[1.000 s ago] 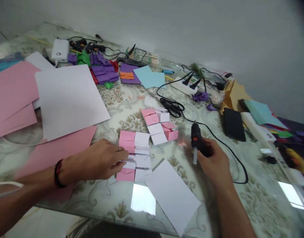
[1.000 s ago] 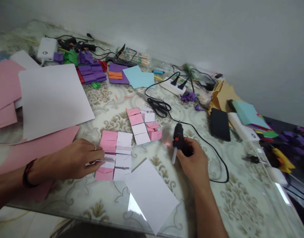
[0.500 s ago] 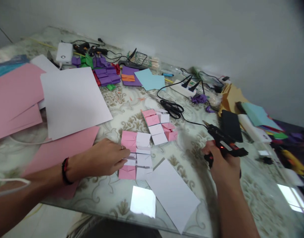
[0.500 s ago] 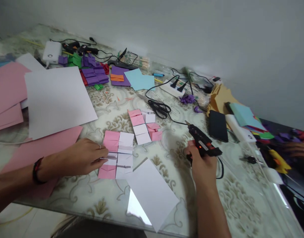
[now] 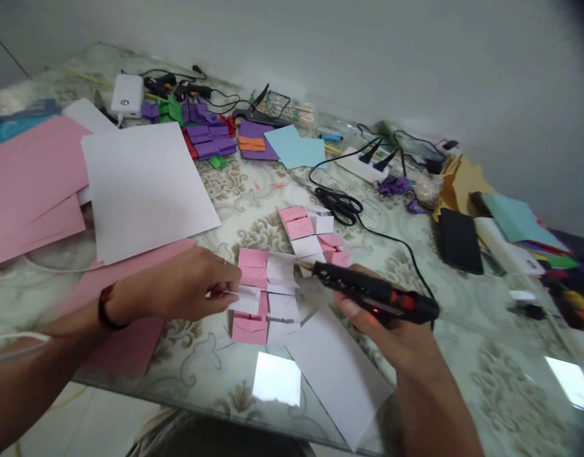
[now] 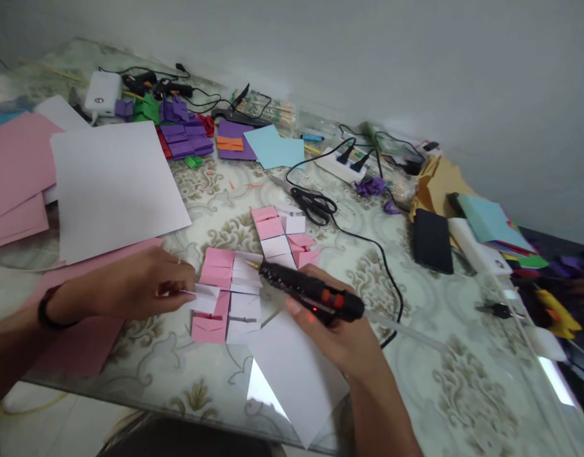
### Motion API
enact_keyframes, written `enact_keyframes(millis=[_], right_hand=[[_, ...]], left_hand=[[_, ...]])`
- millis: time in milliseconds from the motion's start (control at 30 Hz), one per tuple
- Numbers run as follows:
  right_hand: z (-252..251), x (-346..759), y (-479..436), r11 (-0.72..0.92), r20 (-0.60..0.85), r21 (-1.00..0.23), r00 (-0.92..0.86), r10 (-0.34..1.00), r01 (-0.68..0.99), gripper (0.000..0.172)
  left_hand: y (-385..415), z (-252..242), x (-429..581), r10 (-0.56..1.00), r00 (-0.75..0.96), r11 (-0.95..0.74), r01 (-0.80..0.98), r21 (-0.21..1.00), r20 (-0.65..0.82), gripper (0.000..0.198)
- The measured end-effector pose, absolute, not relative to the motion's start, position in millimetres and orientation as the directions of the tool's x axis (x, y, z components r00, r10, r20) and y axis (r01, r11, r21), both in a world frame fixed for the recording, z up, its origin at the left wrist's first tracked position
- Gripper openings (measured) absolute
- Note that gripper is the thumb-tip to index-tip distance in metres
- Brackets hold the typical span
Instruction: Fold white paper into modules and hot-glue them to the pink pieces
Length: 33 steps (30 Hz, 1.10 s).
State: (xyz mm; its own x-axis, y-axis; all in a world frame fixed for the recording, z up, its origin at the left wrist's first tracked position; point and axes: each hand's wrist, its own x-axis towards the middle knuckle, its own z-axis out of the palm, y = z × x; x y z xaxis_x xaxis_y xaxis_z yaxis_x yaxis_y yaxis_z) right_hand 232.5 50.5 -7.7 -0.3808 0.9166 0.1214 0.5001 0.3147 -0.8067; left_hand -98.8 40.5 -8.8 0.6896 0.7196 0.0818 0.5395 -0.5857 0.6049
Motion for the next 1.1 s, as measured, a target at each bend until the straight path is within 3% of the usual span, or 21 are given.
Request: enact_keyframes(millis=[100,267,367,533,633,767,833,1100], right_hand=[[-15,222,52,0.422,0.140,-0.809,-0.565,0.813,0.408,0.010],[-19,211,46,0.451,0.145,-0.819,-0.634,0.759,0.353,0.007],[-24,204,41,0.458,0.144,-0.817,-0.646,0.749,0.350,0.005],[-34,194,34,0.493,0.177,-0.771,-0.608,0.774,0.402,0.007],[-33,189,33,0.507,0.159,-0.749,-0.626,0.763,0.427,0.004],[-27,184,32,0.484,0.115,-0.759,-0.642,0.758,0.435,0.004],[-25,182,31,0.474,0.105,-0.770,-0.647,0.755,0.428,0.004],[-32,179,27,0.508,0.141,-0.755,-0.654,0.743,0.414,0.014]], left_hand=[[49,4,-113,0.772,0.629,-0.550,0.585,0.596,0.095,0.024],[55,1,-117,0.929,0.369,-0.356,0.880,0.315,0.020,0.023],[57,-7,-114,0.947,0.319,-0.307,0.924,0.228,-0.019,0.023],[57,-11,-112,0.943,0.331,-0.316,0.920,0.232,-0.027,0.021],[55,-10,-111,0.950,0.312,-0.301,0.911,0.280,0.006,0.007],[50,-8,-106,0.879,0.460,-0.462,0.757,0.463,0.124,0.027],[45,-9,-102,0.805,0.571,-0.566,0.656,0.499,0.162,0.034],[40,-17,-99,0.736,0.664,-0.647,0.633,0.425,0.131,0.038]])
